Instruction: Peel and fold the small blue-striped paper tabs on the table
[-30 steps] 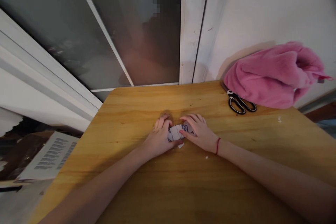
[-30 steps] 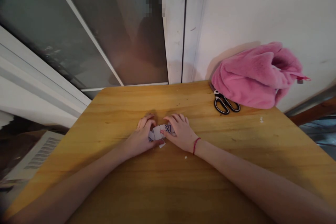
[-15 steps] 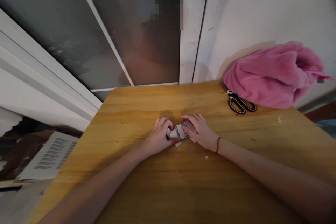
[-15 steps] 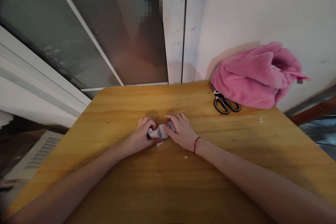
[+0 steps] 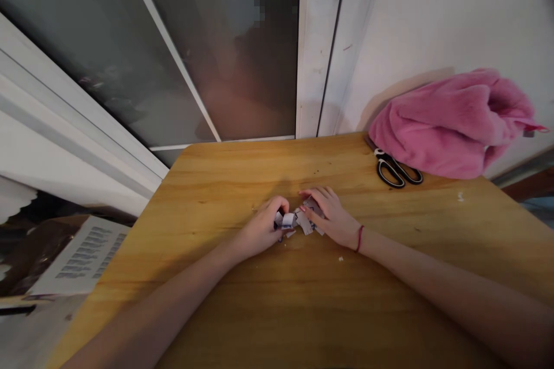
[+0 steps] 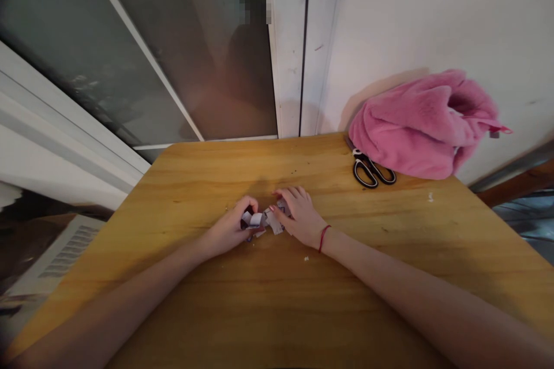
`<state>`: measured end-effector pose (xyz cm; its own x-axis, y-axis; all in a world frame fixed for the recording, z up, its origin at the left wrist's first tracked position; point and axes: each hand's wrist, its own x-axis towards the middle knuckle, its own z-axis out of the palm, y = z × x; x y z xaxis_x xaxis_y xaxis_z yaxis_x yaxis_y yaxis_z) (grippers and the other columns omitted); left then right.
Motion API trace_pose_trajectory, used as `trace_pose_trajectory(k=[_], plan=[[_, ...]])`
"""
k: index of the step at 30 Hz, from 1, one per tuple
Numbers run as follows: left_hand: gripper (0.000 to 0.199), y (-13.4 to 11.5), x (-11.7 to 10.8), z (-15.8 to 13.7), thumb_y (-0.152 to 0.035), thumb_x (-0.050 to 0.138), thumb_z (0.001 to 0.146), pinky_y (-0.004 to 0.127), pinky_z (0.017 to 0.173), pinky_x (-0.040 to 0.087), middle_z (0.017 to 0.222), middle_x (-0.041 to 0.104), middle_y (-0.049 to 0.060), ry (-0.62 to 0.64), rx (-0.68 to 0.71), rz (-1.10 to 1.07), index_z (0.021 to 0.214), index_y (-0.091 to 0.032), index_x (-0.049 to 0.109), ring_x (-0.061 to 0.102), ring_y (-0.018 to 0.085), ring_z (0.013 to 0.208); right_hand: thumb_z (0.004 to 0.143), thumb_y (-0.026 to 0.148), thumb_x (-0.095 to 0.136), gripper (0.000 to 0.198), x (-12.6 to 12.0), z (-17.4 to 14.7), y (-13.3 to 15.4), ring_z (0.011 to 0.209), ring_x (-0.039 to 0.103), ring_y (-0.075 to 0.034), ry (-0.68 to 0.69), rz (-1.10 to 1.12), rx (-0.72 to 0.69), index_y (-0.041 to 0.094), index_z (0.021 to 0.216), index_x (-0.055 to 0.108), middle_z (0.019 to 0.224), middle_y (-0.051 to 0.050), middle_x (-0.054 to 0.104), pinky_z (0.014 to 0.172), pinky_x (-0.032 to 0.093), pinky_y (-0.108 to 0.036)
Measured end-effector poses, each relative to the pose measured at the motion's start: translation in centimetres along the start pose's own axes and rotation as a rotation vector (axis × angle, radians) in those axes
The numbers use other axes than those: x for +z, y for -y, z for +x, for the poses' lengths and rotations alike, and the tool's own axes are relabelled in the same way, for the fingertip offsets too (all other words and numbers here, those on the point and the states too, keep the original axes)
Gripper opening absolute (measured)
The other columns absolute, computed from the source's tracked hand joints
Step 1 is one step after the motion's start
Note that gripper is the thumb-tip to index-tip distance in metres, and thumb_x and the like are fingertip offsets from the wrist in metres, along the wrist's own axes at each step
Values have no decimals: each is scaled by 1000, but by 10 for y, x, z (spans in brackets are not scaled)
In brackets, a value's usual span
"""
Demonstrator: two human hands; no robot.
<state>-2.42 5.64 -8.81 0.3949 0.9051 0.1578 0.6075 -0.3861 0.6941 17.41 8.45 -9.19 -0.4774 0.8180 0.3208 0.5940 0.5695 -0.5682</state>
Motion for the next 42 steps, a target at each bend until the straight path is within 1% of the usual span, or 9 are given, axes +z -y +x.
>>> trace_pose_trajectory(k=[4, 14, 19, 24, 30, 33, 36, 39, 42], plan=[[21, -1, -2, 1, -7, 54, 70, 24, 66, 38, 83, 48, 0, -27, 81, 2, 82, -20, 42, 46, 14, 75, 88, 36, 43, 26, -1, 0, 0, 99, 48, -23, 10, 0, -2, 22, 108, 51, 105, -8, 58, 85, 40, -42], [25, -1, 2, 3, 2, 47, 64, 25, 69, 38, 82, 46, 1, -121, 132, -44, 74, -19, 40, 45, 14, 76, 87, 35, 45, 25, 1, -1, -1, 97, 48, -23, -2, -7, -5, 21, 107, 51, 101, -8, 58, 84, 40, -41], [23, -1, -1, 2, 0, 48, 68, 28, 72, 41, 81, 49, 1, -277, 130, 6, 74, -20, 40, 48, 15, 77, 87, 32, 45, 24, 0, 0, 0, 97, 48, -23, -6, 19, -6, 21, 107, 51, 101, -8, 57, 85, 40, -41], [23, 4, -2, -3, -5, 52, 72, 32, 77, 42, 89, 51, 4, -364, 179, 148, 89, -19, 46, 50, 18, 85, 87, 30, 45, 22, -1, 0, 1, 97, 48, -23, -4, 36, -9, 21, 107, 51, 100, -7, 57, 86, 40, -40], [43, 5, 0, -6, 1, 44, 75, 38, 92, 40, 108, 47, 8, -315, 160, 281, 112, -22, 41, 47, 21, 105, 86, 29, 46, 21, -1, 1, 1, 96, 48, -23, -5, 31, -8, 21, 106, 51, 98, -7, 57, 85, 41, -42], [48, 6, 2, -4, 4, 43, 73, 36, 92, 42, 111, 45, 7, -298, 116, 227, 113, -23, 40, 50, 19, 103, 86, 29, 46, 21, -1, 0, 1, 96, 49, -24, -4, 28, -10, 21, 106, 51, 97, -8, 57, 85, 41, -42], [45, 9, 5, -1, 1, 46, 73, 33, 84, 48, 108, 46, 6, -329, 74, 108, 112, -22, 41, 55, 16, 91, 87, 29, 46, 21, 0, 0, 0, 96, 48, -24, -3, 32, -10, 21, 106, 50, 98, -8, 57, 85, 41, -42], [37, 9, 6, 2, -11, 57, 75, 33, 77, 50, 98, 49, 4, -369, 92, -24, 107, -22, 43, 56, 15, 85, 87, 29, 46, 21, 0, 0, -1, 97, 48, -23, -2, 39, -10, 21, 106, 51, 100, -8, 57, 86, 41, -41], [40, 6, 4, 1, -25, 62, 76, 33, 78, 50, 98, 52, 6, -293, 84, -185, 109, -21, 40, 57, 18, 90, 86, 28, 46, 22, 1, 0, -2, 97, 48, -23, 0, 41, -2, 20, 106, 50, 100, -8, 57, 85, 41, -41]])
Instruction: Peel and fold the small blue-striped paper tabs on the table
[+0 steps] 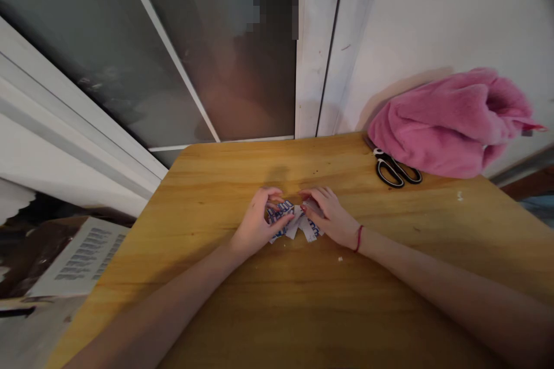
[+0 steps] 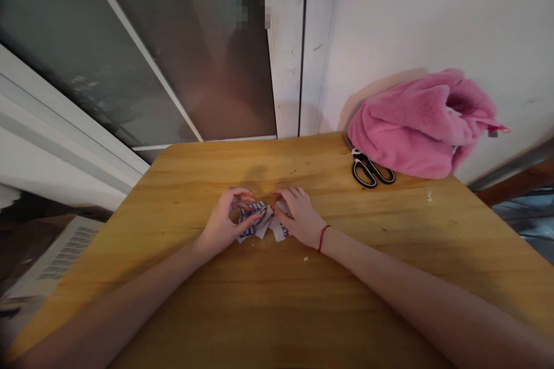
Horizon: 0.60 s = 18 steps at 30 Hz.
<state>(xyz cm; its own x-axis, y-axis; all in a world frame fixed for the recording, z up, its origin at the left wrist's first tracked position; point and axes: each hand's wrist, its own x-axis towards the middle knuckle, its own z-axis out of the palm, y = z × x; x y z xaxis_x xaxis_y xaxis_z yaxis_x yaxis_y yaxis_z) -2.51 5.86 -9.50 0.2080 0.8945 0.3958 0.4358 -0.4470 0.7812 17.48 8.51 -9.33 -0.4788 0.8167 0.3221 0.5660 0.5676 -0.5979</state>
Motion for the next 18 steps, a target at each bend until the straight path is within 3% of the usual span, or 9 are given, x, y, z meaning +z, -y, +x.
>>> trace_pose_trajectory(k=[3, 5, 11, 18], plan=[[28, -5, -4, 0, -29, 48, 86, 35, 85, 46, 106, 52, 8, 91, -34, -66, 111, -21, 39, 54, 18, 98, 86, 27, 46, 20, 0, 0, 1, 97, 48, -23, -6, 10, 4, 21, 105, 51, 100, -7, 57, 85, 40, -41], [27, -6, -6, 1, -32, 46, 86, 37, 90, 42, 107, 51, 8, 66, -31, 55, 111, -21, 40, 50, 20, 102, 86, 27, 46, 20, 0, 0, 1, 97, 48, -23, -12, 12, 3, 22, 105, 50, 100, -7, 57, 85, 40, -42], [50, -3, -3, 3, -53, 64, 65, 42, 87, 37, 99, 48, 5, 153, -153, 496, 101, -20, 51, 43, 24, 96, 87, 28, 45, 21, 1, 0, -1, 97, 47, -22, -6, 9, -1, 22, 106, 50, 101, -7, 57, 86, 39, -40], [66, -3, -10, 8, -53, 74, 48, 38, 83, 37, 97, 45, 4, 314, -232, 496, 98, -19, 49, 42, 24, 93, 87, 28, 46, 19, 1, 0, 0, 95, 48, -21, -7, 0, 4, 22, 105, 50, 98, -6, 57, 85, 39, -39]])
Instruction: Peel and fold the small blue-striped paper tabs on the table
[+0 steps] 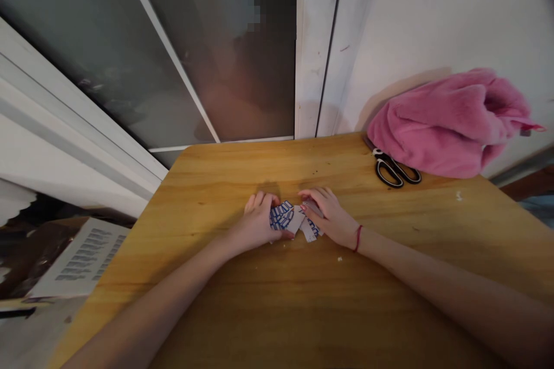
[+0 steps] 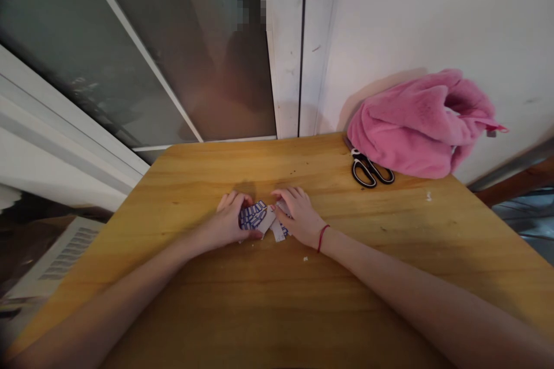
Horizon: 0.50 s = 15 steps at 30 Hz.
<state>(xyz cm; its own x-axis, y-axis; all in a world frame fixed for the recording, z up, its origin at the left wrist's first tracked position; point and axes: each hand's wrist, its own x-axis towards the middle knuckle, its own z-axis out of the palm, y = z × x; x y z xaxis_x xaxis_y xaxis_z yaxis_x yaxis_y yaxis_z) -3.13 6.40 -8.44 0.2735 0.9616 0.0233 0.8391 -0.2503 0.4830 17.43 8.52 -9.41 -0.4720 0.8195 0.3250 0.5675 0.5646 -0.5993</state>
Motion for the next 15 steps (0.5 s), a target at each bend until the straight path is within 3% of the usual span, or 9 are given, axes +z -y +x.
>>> trace_pose_trajectory(k=[5, 15], plan=[[49, 1, -8, 3, -44, 75, 52, 35, 80, 37, 92, 44, 3, 121, 30, -8, 87, -19, 52, 43, 23, 91, 87, 29, 46, 20, 0, 0, 0, 96, 48, -21, -7, -5, -10, 22, 104, 51, 99, -6, 58, 85, 39, -39], [37, -3, -13, 2, -29, 72, 61, 28, 74, 36, 88, 48, 0, 196, 82, -153, 84, -20, 44, 44, 18, 84, 87, 31, 46, 21, 0, 0, 1, 96, 49, -22, -1, -7, 1, 22, 104, 51, 100, -7, 58, 84, 40, -41]])
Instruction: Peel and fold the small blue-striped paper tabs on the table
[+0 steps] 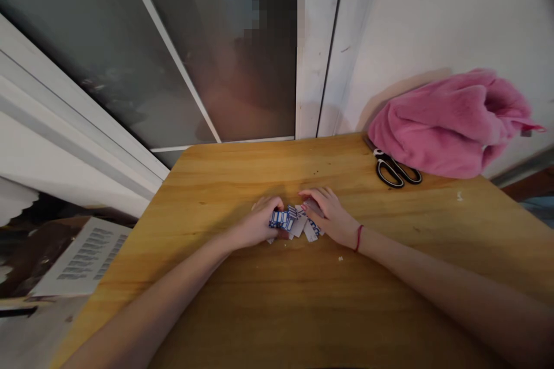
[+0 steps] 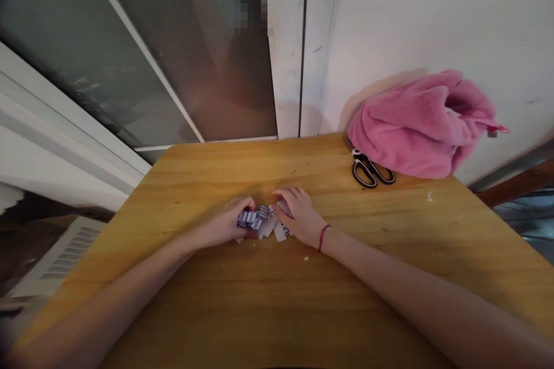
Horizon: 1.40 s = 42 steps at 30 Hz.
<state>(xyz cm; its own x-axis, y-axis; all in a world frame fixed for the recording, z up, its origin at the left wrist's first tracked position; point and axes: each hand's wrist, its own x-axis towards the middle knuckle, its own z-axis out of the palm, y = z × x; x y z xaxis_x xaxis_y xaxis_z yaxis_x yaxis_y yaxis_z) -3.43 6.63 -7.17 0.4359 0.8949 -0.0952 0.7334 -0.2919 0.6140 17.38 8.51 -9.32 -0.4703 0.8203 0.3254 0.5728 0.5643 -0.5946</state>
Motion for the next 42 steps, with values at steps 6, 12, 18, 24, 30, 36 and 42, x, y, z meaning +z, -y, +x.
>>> trace_pose_trajectory(k=[6, 12, 18, 24, 30, 36, 42], plan=[[29, -6, 2, -5, -15, 62, 65, 23, 63, 35, 80, 49, -3, 36, -18, -149, 84, -21, 40, 44, 13, 71, 87, 30, 45, 21, 1, 0, -1, 98, 48, -23, -4, 4, -16, 23, 106, 51, 103, -8, 57, 86, 39, -42], [26, -12, 4, -5, -6, 55, 62, 22, 59, 34, 73, 50, -4, -14, -24, -160, 80, -21, 42, 45, 12, 67, 87, 28, 45, 20, 1, 0, -3, 98, 48, -22, -2, -13, -13, 21, 105, 51, 101, -8, 57, 86, 39, -41], [26, -13, 4, -3, -1, 44, 60, 21, 57, 37, 68, 50, -5, -183, -112, -169, 77, -20, 45, 47, 11, 63, 86, 27, 45, 20, 0, 0, -3, 99, 48, -23, -7, -17, -16, 22, 105, 51, 103, -8, 58, 86, 40, -41], [34, 1, 2, 1, 4, 41, 60, 24, 67, 43, 79, 54, -2, -422, -88, -69, 84, -20, 48, 52, 13, 74, 87, 27, 45, 19, 1, 0, -3, 98, 48, -23, 10, -23, -5, 21, 104, 50, 102, -7, 57, 86, 40, -41], [31, 7, 7, -9, -1, 41, 78, 33, 85, 42, 100, 51, 7, -508, 260, 365, 99, -21, 52, 46, 20, 97, 86, 26, 45, 18, 0, 1, -2, 97, 48, -23, 12, -18, 0, 20, 103, 52, 100, -7, 58, 85, 39, -41], [30, 1, 20, -8, -15, 43, 86, 34, 81, 45, 107, 50, 9, -382, 222, 455, 114, -24, 48, 47, 22, 101, 86, 26, 46, 19, 1, 1, -3, 96, 49, -23, 2, -25, -17, 20, 103, 52, 99, -7, 58, 84, 40, -41], [21, -2, 19, -6, -30, 50, 85, 30, 81, 46, 99, 53, 6, -423, 208, 326, 104, -22, 51, 52, 19, 96, 87, 27, 44, 16, 0, 0, -2, 96, 49, -22, 10, -11, -29, 22, 101, 53, 98, -7, 58, 83, 40, -39]])
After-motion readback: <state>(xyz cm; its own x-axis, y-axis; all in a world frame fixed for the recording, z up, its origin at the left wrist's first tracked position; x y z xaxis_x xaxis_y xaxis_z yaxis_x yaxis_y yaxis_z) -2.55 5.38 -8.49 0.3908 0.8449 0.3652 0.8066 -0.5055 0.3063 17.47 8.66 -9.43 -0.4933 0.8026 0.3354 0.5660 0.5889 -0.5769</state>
